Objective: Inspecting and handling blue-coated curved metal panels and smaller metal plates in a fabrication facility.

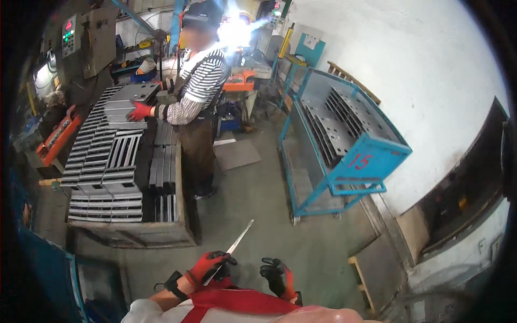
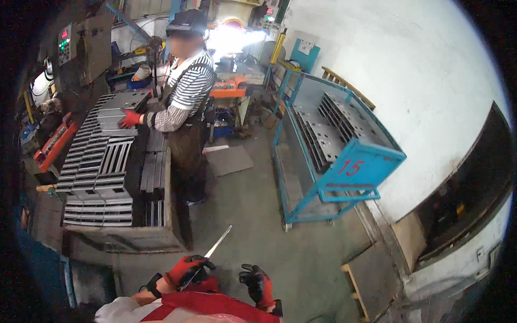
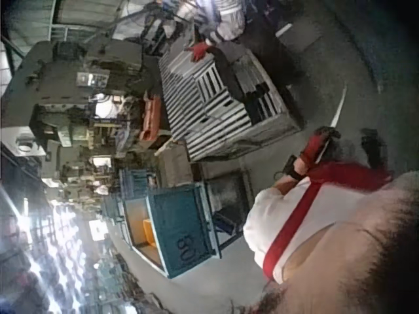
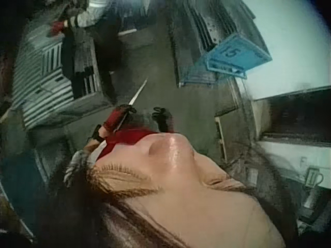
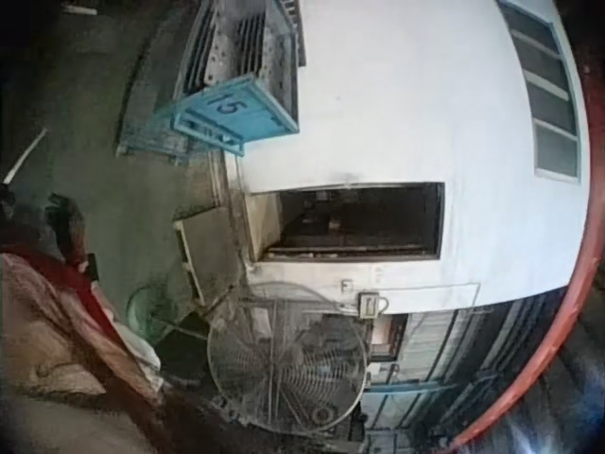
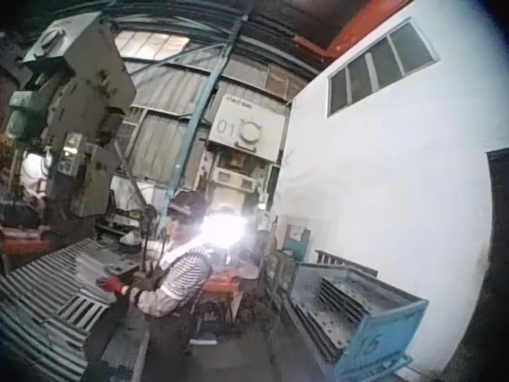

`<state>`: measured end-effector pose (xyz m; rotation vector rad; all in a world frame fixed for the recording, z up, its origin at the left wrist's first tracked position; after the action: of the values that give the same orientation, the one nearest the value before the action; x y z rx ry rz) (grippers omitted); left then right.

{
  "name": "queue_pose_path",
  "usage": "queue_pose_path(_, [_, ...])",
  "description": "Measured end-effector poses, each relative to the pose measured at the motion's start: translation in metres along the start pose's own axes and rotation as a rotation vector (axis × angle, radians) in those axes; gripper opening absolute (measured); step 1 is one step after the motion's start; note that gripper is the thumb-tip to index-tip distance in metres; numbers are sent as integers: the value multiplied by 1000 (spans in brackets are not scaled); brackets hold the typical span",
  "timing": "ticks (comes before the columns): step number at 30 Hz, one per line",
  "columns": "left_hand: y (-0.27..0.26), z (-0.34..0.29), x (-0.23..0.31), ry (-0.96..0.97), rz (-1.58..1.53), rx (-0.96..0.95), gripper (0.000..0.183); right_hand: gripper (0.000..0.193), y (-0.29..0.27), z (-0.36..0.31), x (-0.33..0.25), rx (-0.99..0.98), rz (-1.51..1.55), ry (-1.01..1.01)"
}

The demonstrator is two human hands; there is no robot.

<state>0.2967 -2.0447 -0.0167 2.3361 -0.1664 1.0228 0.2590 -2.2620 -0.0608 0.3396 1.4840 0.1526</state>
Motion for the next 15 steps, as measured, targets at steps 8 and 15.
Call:
queue_pose_path(8, [-64, 139, 98, 10, -142, 70, 27, 33, 30, 205, 17, -238, -49, 146])
queue_pose_path(15, [-97, 252, 205, 186, 24, 128, 23, 32, 36, 364, 13, -318, -172, 63])
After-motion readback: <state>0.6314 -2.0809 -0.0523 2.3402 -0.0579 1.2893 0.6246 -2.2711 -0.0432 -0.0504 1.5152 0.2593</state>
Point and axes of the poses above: each hand's wrist, its own z-axis towards the middle knuckle, its own y-axis out of the palm, x = y × z, the point moved 5 cm from there along z, towards the middle knuckle, and after that the axes turned 8 degrees about -y, right-handed, at the moved point
